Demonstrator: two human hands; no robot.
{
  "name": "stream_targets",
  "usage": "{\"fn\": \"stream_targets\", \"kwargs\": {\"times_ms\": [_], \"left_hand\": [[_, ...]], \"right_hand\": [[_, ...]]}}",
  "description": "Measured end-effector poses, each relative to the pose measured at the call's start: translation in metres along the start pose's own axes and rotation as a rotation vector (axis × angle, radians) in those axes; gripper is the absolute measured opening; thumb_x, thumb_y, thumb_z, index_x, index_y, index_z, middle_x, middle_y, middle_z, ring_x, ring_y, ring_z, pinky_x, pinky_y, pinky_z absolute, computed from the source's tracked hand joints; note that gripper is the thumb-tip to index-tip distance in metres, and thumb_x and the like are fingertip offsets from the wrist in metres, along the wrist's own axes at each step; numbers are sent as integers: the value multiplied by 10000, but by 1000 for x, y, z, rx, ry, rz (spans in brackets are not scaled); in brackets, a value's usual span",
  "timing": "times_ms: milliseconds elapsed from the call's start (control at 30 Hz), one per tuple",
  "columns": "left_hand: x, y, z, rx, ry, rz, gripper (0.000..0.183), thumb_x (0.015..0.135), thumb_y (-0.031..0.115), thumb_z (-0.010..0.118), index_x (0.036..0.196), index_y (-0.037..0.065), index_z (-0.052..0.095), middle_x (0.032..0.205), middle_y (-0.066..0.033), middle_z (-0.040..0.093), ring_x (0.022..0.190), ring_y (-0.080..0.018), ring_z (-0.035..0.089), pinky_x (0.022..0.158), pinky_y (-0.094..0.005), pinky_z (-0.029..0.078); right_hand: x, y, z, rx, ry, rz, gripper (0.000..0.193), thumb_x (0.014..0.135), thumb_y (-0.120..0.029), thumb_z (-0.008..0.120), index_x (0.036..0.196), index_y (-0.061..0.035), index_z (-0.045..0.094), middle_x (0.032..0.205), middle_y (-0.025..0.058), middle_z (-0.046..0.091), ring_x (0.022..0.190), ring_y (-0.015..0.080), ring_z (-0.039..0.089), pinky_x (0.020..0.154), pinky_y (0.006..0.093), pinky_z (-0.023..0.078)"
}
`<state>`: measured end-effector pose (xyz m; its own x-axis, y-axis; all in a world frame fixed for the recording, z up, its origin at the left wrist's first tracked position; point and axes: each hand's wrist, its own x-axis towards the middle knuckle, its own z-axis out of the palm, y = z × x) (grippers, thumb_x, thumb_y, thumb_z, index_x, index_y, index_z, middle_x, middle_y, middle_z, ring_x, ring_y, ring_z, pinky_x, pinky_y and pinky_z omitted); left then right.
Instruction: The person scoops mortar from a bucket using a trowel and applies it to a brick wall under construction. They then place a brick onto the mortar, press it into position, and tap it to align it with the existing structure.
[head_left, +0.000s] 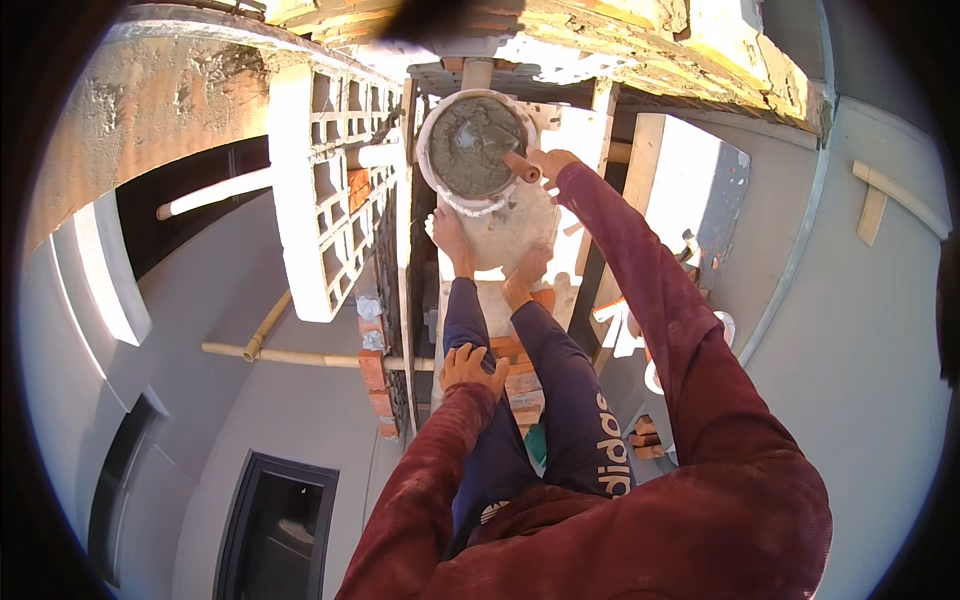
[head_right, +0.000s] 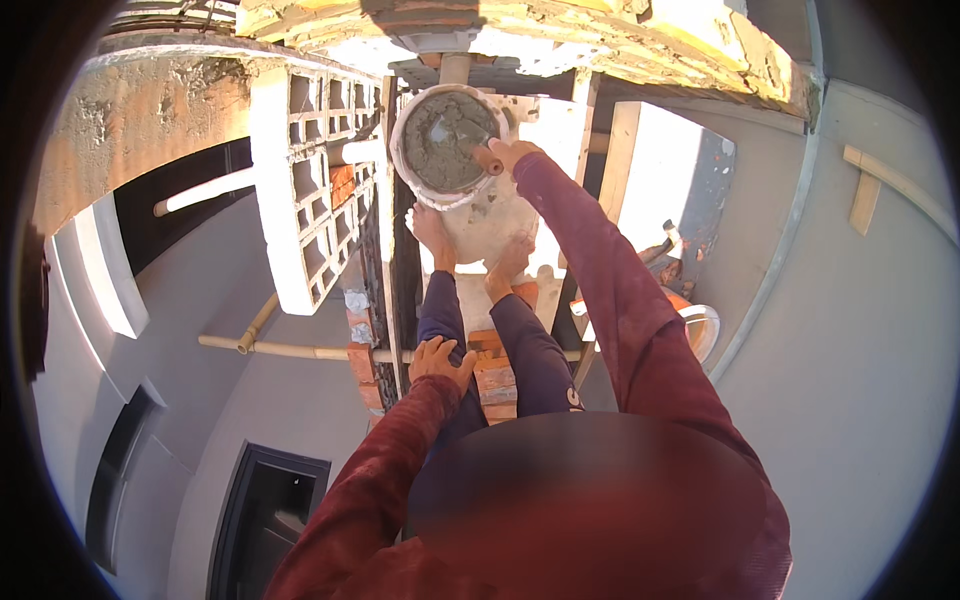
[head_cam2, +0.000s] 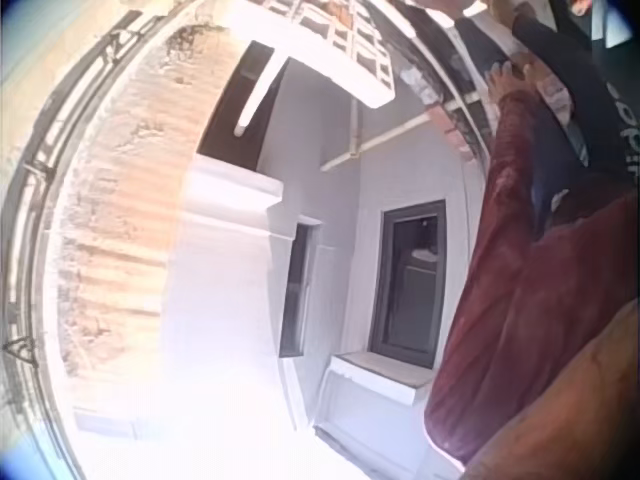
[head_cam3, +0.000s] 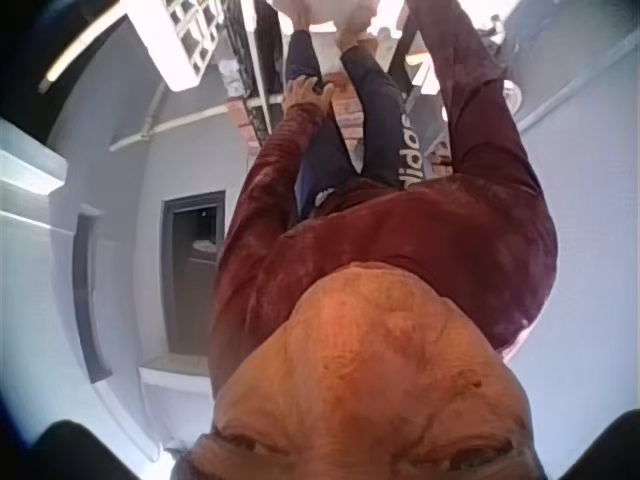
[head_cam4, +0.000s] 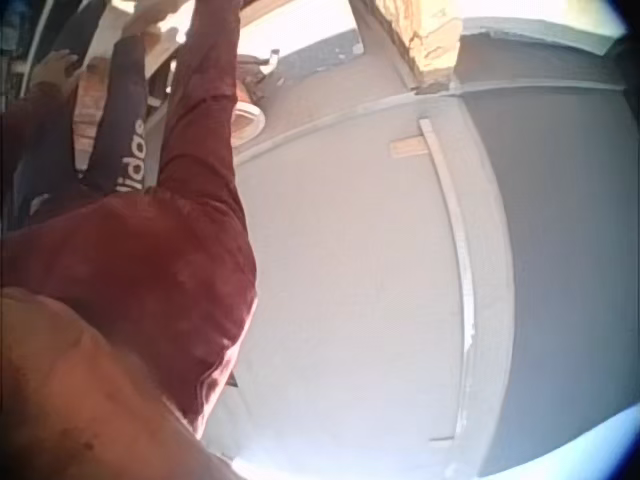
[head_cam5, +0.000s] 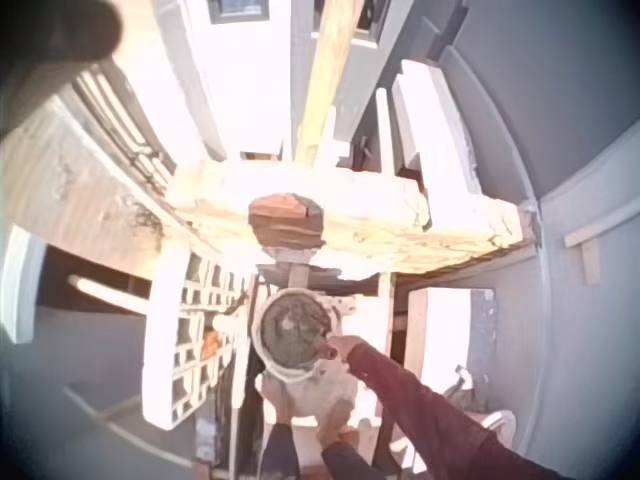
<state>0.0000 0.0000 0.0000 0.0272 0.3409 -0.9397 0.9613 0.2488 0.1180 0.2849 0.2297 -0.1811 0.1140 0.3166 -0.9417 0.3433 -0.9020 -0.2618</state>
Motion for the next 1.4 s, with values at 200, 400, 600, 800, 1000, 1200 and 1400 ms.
{"fn": "stream_targets", "kwargs": {"times_ms": [200,400,600,800,1000,1200,1400], "left_hand": [[18,1,-12,-90,46,23,621,837,572,587,1301,161,626,1479,-82,465,1430,-320,309,1181,-465,226],[17,4,-11,-210,34,-19,649,801,613,597,1292,190,626,1460,-62,481,1423,-319,303,1164,-530,200],[17,3,-17,-261,57,-2,598,794,600,619,1231,196,663,1435,-65,507,1421,-331,308,1151,-546,205],[16,-2,-12,-252,34,-12,574,795,586,633,1198,180,685,1434,-70,507,1421,-334,312,1153,-551,198],[17,-1,-26,-221,53,29,608,808,613,612,1222,173,678,1440,-60,506,1419,-333,317,1156,-532,206],[20,-1,-15,-278,53,-5,627,798,622,613,1245,185,664,1446,-61,496,1428,-318,302,1167,-559,168],[16,-3,-7,-249,42,-1,636,803,631,604,1238,171,667,1437,-58,503,1426,-324,305,1165,-548,183]], "right_hand": [[40,-17,45,-852,-5,-290,483,921,-428,593,1113,16,610,893,137,629,824,280,664,651,465,556],[-70,-32,24,-39,-35,23,172,930,-206,554,1008,-56,525,679,58,533,494,173,536,383,366,396],[32,-92,-6,-51,-71,78,211,955,-179,525,987,15,600,682,118,591,563,243,593,446,405,473],[45,-65,88,-918,307,-336,273,943,-128,521,1128,67,563,996,294,659,965,438,666,780,463,565],[-11,-36,54,-1057,267,-378,411,921,-130,545,1270,71,465,1122,316,612,1025,434,655,839,510,547],[-96,-125,15,-1373,105,-458,529,818,-163,644,1255,78,469,1064,266,646,999,410,668,805,483,560],[1,-177,51,-1550,-11,-487,338,791,-58,641,1122,-1,601,991,257,689,936,378,695,809,443,566]]}}
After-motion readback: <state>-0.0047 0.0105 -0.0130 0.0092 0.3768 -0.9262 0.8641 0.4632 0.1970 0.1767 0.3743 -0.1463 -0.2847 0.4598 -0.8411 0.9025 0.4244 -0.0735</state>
